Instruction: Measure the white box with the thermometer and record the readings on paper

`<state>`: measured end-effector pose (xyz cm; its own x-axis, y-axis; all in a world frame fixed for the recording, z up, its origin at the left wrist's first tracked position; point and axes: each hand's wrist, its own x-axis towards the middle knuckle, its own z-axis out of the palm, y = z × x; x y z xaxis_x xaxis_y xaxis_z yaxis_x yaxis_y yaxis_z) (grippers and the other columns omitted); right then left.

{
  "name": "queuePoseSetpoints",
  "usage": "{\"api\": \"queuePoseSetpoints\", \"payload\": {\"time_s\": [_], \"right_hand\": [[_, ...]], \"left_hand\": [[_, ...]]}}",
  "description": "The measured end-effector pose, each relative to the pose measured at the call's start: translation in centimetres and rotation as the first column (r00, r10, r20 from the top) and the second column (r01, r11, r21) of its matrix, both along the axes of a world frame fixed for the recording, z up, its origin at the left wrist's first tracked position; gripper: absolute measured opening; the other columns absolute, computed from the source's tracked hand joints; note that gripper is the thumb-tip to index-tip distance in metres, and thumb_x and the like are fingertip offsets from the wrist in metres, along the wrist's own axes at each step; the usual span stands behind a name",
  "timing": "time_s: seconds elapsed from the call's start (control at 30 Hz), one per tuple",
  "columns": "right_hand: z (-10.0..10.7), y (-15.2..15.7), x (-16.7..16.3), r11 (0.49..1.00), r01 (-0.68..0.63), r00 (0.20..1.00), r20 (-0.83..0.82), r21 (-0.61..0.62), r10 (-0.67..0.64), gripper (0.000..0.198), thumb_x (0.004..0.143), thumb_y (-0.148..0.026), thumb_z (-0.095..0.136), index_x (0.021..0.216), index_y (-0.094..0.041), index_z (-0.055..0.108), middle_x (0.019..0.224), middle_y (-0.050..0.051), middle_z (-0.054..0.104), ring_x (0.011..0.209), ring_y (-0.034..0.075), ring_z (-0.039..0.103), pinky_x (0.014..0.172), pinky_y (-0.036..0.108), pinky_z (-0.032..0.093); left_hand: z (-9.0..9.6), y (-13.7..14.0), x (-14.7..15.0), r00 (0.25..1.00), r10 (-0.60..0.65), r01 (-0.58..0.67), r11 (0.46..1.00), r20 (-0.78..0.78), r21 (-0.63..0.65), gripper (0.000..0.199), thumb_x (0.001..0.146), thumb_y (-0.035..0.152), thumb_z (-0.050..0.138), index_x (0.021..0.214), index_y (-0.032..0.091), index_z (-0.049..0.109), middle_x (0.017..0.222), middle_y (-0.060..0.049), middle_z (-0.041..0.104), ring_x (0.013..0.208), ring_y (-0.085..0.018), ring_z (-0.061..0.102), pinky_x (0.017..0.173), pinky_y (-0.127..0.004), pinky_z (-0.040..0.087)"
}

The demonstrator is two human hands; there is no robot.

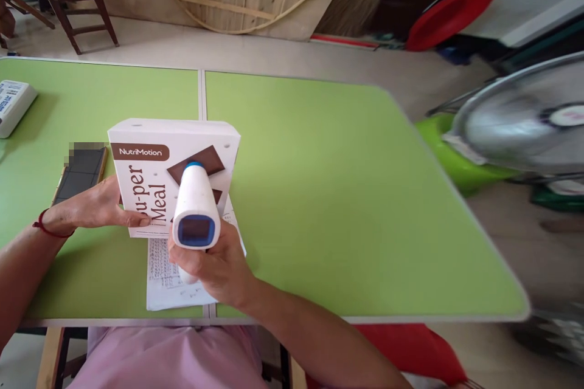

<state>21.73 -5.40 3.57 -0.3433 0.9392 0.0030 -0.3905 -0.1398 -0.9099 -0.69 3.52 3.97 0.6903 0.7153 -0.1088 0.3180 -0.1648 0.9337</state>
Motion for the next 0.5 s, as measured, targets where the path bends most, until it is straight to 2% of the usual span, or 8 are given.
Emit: {"api": "queuePoseSetpoints", "payload": {"time_s": [0.17, 0.27, 0.37, 0.5], "right_hand": [[-0.15, 0.09, -0.20, 0.996, 0.077, 0.996, 0.035, -0.035, -0.076, 0.036, 0.074, -0.049, 0.081, 0.090, -0.022, 0.063, 0.063, -0.001, 0.062, 0.053, 0.014, 0.056, 0.050, 0.029, 0.047], [-0.23, 0.16, -0.10, 0.998, 0.052, 0.998, 0.038, -0.033, -0.050, 0.033, 0.073, -0.045, 0.082, 0.087, -0.022, 0.063, 0.062, -0.002, 0.062, 0.052, 0.014, 0.055, 0.050, 0.029, 0.047], [-0.34, 0.15, 0.17, 1.000, 0.013, 0.999, 0.042, -0.006, -0.013, 0.027, 0.077, -0.041, 0.079, 0.080, -0.022, 0.061, 0.062, -0.001, 0.061, 0.053, 0.013, 0.054, 0.050, 0.028, 0.046], [-0.57, -0.01, 0.35, 1.000, 0.007, 0.999, 0.049, -0.009, -0.006, 0.028, 0.079, -0.045, 0.078, 0.085, -0.021, 0.063, 0.065, -0.001, 0.063, 0.053, 0.013, 0.054, 0.050, 0.028, 0.047]], "left_hand": [[-0.05, 0.14, 0.06, 1.000, -0.009, 0.008, 0.999, 0.013, 0.040, 0.050, 0.077, 0.047, 0.081, 0.116, 0.020, 0.065, 0.107, -0.011, 0.072, 0.104, -0.032, 0.068, 0.080, -0.042, 0.063], [-0.05, 0.15, 0.09, 0.999, -0.011, 0.010, 0.999, 0.030, 0.032, 0.051, 0.078, 0.046, 0.082, 0.117, 0.019, 0.064, 0.107, -0.012, 0.072, 0.106, -0.032, 0.068, 0.082, -0.043, 0.062], [0.04, 0.12, 0.07, 1.000, -0.008, 0.008, 1.000, 0.024, -0.003, 0.048, 0.076, 0.045, 0.083, 0.112, 0.019, 0.065, 0.107, -0.012, 0.072, 0.103, -0.032, 0.069, 0.082, -0.044, 0.062], [0.10, 0.13, 0.02, 1.000, -0.017, 0.018, 1.000, 0.020, -0.010, 0.048, 0.077, 0.047, 0.083, 0.111, 0.018, 0.066, 0.102, -0.011, 0.073, 0.099, -0.031, 0.070, 0.082, -0.045, 0.062]]}}
